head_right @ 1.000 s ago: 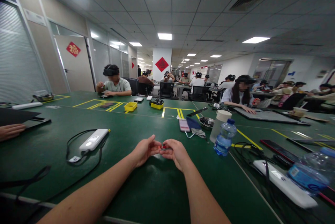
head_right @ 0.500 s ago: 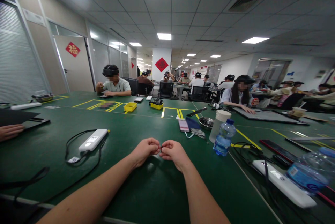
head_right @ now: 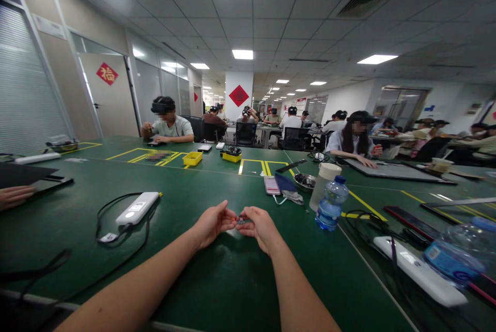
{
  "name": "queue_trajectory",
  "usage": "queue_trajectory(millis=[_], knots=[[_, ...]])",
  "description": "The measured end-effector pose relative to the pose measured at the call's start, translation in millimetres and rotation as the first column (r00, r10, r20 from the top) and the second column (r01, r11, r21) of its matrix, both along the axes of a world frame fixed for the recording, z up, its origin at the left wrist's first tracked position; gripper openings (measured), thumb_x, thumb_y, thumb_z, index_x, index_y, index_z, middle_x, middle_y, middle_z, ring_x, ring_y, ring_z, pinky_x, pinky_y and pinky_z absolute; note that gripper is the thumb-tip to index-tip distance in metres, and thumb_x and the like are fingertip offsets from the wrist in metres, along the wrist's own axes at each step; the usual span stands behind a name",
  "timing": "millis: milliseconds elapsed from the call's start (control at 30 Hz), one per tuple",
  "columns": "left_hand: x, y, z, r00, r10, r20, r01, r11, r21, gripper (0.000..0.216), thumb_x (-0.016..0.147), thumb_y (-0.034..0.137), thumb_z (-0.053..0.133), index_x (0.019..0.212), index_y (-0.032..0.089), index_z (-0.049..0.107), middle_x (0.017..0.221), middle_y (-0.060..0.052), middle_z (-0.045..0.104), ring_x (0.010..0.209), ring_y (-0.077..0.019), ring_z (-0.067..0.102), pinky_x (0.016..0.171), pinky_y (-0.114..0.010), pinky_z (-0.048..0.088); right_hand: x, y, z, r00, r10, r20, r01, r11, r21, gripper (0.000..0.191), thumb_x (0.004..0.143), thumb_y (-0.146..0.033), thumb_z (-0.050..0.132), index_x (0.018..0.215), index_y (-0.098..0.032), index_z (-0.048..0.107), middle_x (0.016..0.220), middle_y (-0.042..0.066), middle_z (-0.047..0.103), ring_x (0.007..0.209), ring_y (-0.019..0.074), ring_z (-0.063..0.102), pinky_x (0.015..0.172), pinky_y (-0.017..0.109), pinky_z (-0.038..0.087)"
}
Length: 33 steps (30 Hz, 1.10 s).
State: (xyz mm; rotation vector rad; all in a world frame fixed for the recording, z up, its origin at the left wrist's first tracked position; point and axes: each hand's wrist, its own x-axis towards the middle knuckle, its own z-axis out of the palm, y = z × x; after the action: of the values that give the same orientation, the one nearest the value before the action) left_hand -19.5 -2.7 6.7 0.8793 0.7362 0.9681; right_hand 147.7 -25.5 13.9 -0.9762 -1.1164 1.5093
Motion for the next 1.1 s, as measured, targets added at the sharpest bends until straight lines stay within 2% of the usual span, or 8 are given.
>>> queue_trajectory(millis=[133,267,433,600,700,867,1100], knots=[[0.3,-2.1,-0.1,1.0,-0.005,-0.012,0.006,0.999,0.052,0.037,0.081,0.042,0.051,0.075,0.007,0.061,0.071,-0.012,0.064,0.063,-0.0133,0.061,0.064,-0.024,0.051,-1.0,-1.3,-0.2,0.999,-0.007,0.052,0.007,1.0,0.004,0.021,0.072,-0.032,0.061,0.084,-0.016,0.055,0.077,0.004,0.064,0.061,0.0135,0.065,0.055,0.023,0.052],[1.3,-2.2,-6.2,0.991,0.05,-0.124,-0.024,0.98,0.2,0.014,0.066,0.02,0.068,0.07,0.01,0.06,0.069,-0.007,0.063,0.061,-0.0115,0.06,0.063,-0.022,0.049,-1.0,-1.0,-3.6,0.993,-0.02,0.119,0.013,0.998,0.057,0.022,0.064,-0.022,0.068,0.08,-0.015,0.054,0.078,0.004,0.065,0.061,0.0131,0.065,0.057,0.025,0.052],[3.3,-1.5,-10.0,0.971,0.106,-0.215,-0.044,0.961,0.274,0.012,0.062,0.011,0.065,0.072,0.011,0.058,0.063,-0.004,0.061,0.052,-0.0097,0.057,0.054,-0.02,0.045,0.0,1.4,-8.6,0.982,-0.022,0.187,0.004,0.995,0.096,0.024,0.062,-0.021,0.068,0.079,-0.015,0.053,0.082,0.005,0.066,0.06,0.0128,0.064,0.053,0.023,0.051],[2.9,-3.7,-6.1,0.983,0.076,-0.168,-0.027,0.961,0.276,0.019,0.063,0.008,0.06,0.081,0.011,0.058,0.072,-0.006,0.063,0.056,-0.0099,0.059,0.057,-0.022,0.047,-0.1,1.1,-9.3,0.979,-0.031,0.201,0.006,0.992,0.124,0.028,0.062,-0.025,0.07,0.083,-0.016,0.054,0.069,-0.001,0.061,0.055,0.011,0.061,0.048,0.02,0.048],[1.8,-4.1,-5.3,0.989,0.054,-0.135,-0.017,0.965,0.263,0.018,0.065,0.01,0.059,0.083,0.012,0.058,0.076,-0.007,0.064,0.06,-0.0103,0.06,0.061,-0.022,0.049,-0.2,1.1,-8.6,0.984,-0.03,0.175,0.012,0.995,0.101,0.027,0.066,-0.032,0.068,0.083,-0.016,0.054,0.07,0.0,0.06,0.054,0.0107,0.061,0.049,0.02,0.048],[1.0,-3.0,-4.4,0.993,0.03,-0.116,-0.003,0.974,0.227,0.017,0.073,0.025,0.057,0.083,0.011,0.06,0.08,-0.009,0.065,0.062,-0.011,0.06,0.06,-0.022,0.049,0.7,3.3,-7.9,0.999,0.028,0.043,-0.028,1.0,0.01,0.035,0.078,-0.051,0.049,0.085,-0.017,0.053,0.076,0.004,0.061,0.058,0.0133,0.064,0.052,0.024,0.051],[0.9,-4.8,-0.1,0.994,0.009,-0.106,0.012,0.979,0.202,0.023,0.073,0.032,0.058,0.081,0.01,0.06,0.08,-0.01,0.065,0.061,-0.0107,0.06,0.058,-0.021,0.049,1.2,3.2,-5.7,0.999,0.049,-0.004,-0.05,0.998,-0.028,0.034,0.08,-0.05,0.045,0.084,-0.017,0.052,0.08,0.005,0.063,0.059,0.0141,0.065,0.051,0.024,0.051]])
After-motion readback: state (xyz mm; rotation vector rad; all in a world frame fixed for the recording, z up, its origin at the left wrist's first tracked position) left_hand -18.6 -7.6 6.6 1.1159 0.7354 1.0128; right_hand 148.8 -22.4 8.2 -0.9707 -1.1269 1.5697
